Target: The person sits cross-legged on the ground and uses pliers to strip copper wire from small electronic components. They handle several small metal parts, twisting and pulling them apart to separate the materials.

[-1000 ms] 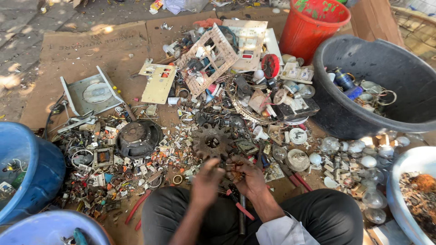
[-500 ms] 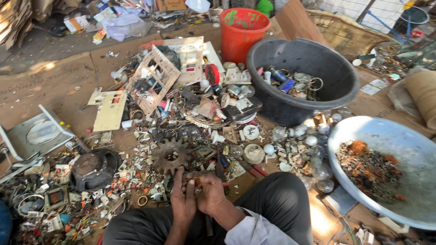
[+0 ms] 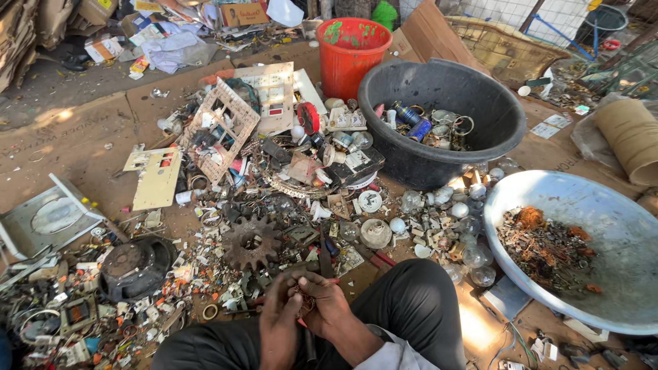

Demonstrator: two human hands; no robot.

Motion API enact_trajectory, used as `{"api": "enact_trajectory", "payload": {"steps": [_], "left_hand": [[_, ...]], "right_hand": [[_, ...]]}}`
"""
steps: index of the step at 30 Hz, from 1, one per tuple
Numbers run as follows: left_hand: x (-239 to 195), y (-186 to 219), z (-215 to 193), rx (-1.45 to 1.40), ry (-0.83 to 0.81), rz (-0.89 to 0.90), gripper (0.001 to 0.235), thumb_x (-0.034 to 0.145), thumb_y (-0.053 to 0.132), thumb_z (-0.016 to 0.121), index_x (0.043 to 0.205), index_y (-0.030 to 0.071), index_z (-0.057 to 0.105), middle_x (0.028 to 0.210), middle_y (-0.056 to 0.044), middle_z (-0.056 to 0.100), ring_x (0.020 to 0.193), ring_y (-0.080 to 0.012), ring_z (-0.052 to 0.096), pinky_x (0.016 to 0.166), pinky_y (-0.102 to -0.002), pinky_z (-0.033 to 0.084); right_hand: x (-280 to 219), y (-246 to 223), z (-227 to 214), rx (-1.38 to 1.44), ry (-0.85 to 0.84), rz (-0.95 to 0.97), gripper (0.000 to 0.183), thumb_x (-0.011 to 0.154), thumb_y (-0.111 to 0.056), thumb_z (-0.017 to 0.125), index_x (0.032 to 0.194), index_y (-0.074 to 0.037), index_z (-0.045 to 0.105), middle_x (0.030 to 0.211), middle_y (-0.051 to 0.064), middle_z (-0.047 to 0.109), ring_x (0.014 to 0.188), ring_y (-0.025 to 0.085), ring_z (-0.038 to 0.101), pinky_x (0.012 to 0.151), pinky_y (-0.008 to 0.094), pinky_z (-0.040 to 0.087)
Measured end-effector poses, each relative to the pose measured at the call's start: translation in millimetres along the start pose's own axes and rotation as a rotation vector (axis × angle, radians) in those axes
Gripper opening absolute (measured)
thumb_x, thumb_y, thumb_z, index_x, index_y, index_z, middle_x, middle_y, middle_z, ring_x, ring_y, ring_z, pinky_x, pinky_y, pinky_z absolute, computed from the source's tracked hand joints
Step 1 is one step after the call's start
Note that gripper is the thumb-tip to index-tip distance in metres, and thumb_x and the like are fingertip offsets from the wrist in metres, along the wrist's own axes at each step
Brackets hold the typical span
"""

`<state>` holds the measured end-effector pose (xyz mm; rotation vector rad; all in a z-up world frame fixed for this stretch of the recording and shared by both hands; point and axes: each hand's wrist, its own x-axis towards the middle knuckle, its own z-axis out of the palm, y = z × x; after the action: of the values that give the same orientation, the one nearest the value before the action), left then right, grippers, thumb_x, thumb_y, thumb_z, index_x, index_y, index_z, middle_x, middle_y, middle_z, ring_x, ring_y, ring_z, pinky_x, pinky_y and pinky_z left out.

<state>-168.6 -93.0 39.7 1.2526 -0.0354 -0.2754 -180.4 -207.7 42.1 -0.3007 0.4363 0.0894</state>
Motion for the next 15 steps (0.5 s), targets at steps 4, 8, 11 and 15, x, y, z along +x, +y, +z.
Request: {"api": "enact_trajectory", "payload": {"steps": [4,8,11,15], "left_hand": [[-12,0,15,0.443,0.209,-0.122,0.051,0.099,0.016,0.060,0.148,0.005,0.050,0.112,-0.014,0.074,0.096,-0.0213,0.070,0.082,-0.035,0.058],[-8,15,17,0.454,0.184,0.067,0.064,0.093,0.013,0.067,0.150,0.000,0.042,0.120,-0.017,0.068,0.103,-0.0220,0.069,0.086,-0.035,0.058],[-7,29,25,0.591,0.166,0.215,0.067,0.086,0.011,0.077,0.143,-0.005,0.047,0.131,-0.020,0.061,0.113,-0.0249,0.064,0.091,-0.037,0.055],[-10,16,52,0.321,0.031,-0.002,0.082,0.078,0.017,0.083,0.146,0.002,0.040,0.125,-0.015,0.066,0.111,-0.0239,0.067,0.096,-0.036,0.057]], "right_hand": [[-12,15,4,-0.055,0.025,-0.013,0.021,0.099,-0.005,0.061,0.116,-0.002,0.073,0.096,0.013,0.072,0.081,0.025,0.067,0.078,0.037,0.057],[-25,8,18,0.080,0.258,0.115,0.029,0.098,-0.026,0.057,0.105,0.000,0.070,0.095,0.013,0.072,0.081,0.028,0.071,0.081,0.043,0.060],[-12,2,-3,0.102,0.188,0.116,0.035,0.098,-0.040,0.066,0.092,-0.005,0.066,0.086,0.011,0.068,0.073,0.028,0.068,0.074,0.045,0.058],[23,-3,-42,-0.027,0.164,-0.088,0.045,0.098,-0.049,0.070,0.083,-0.007,0.062,0.078,0.010,0.065,0.065,0.025,0.062,0.061,0.040,0.054]]}}
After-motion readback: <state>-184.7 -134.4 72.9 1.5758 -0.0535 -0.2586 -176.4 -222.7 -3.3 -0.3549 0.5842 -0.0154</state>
